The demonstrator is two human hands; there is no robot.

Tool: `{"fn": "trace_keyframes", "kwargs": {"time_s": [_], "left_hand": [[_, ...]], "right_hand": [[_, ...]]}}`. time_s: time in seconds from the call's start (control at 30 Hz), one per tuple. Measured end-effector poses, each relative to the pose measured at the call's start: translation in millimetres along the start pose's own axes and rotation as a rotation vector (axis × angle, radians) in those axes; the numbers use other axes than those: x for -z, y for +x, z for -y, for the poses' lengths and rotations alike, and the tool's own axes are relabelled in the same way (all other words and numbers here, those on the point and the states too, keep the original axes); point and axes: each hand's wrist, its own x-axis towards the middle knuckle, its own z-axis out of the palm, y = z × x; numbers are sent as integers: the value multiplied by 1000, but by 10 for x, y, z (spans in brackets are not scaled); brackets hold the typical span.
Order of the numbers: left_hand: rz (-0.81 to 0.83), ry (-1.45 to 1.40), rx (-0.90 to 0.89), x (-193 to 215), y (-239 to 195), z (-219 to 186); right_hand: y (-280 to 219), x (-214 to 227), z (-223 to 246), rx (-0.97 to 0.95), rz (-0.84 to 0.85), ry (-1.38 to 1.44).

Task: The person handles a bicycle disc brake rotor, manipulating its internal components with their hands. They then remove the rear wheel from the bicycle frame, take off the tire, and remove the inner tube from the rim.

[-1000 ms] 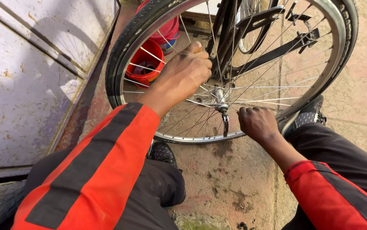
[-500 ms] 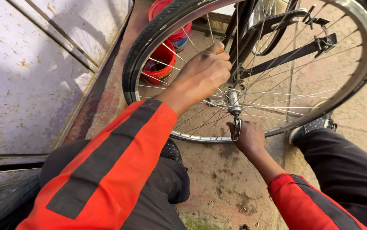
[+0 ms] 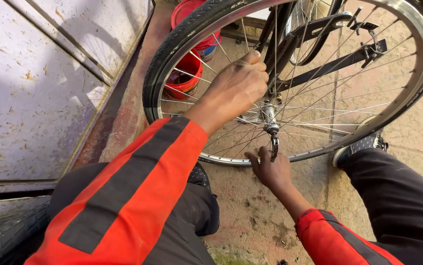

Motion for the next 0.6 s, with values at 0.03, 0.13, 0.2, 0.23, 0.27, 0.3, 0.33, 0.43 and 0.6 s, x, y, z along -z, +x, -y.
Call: {"fn": "trace_keyframes", "kwargs": {"time_s": [0.03,0.13,0.2,0.23,0.27,0.3,0.33,0.43,0.6], "left_hand": [[11,204,-25,-15,0,-15],[34,716,-80,-90,-9,-70],[52,1020,-109,-152,-9,-102],[74,1325,-141,-183,-8,-120],[98,1629,-172,-217,-5,-140],[99,1630,-167,-237,-18,-152],[125,1934,-203,-258,-23,-164],[179,2542,-283,-291,-25,-175],[151,2838,-186,-12,21,-36]], "right_hand": [[45,133,129,-73,54,130],[176,301,389,-230,130,289],[234,242,436,-318,151,316],[253,164,422,-375,135,385],[271,89,412,-434,119,456],[277,69,426,-435,121,460],[288,54,430,-432,125,446],[292,118,516,-430,119,365],[355,444,806,-491,235,416]]}}
